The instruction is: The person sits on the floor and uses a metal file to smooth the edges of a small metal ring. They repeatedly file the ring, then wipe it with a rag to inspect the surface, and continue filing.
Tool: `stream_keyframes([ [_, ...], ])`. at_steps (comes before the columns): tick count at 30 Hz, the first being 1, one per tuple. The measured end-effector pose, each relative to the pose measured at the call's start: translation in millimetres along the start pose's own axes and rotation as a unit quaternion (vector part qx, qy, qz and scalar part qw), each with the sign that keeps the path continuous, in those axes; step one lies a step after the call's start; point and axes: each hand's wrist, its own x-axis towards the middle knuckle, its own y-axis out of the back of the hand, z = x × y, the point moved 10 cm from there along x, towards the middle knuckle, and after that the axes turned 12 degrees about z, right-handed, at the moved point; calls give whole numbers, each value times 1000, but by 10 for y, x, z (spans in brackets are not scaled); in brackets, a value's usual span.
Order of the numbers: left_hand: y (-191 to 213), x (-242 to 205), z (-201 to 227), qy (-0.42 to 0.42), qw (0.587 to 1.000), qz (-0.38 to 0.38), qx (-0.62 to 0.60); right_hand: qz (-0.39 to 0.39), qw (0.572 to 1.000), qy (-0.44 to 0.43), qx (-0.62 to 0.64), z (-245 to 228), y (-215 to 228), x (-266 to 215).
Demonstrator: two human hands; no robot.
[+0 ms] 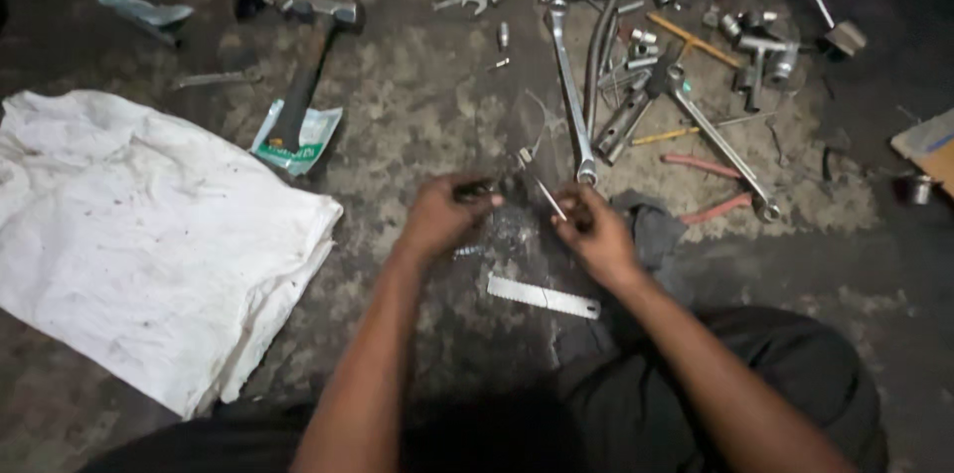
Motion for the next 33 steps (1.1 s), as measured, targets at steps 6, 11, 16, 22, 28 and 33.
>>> stream_keyframes([
  [6, -229, 8, 306, -92, 989, -7, -113, -36, 998, -18, 37, -26, -102, -64],
  [11, -148, -84, 433, -82, 986, 53, -135, -57, 990, -20, 129, -14, -210, -85],
  [16, -196, -111, 447, -59, 985, 82, -137, -56, 989, -23, 138, -98, -215, -124],
  [22, -151, -123, 537, -88, 980, 107, -143, -46, 993, -11, 103, -195, -204, -136],
  [28, -61, -98, 452, -45, 972, 128, -191, -42, 999, 11, 13, -387, -203, -188],
  [33, 76, -59, 282, 67, 956, 164, -232, -46, 998, -15, 26, -397, -233, -210],
])
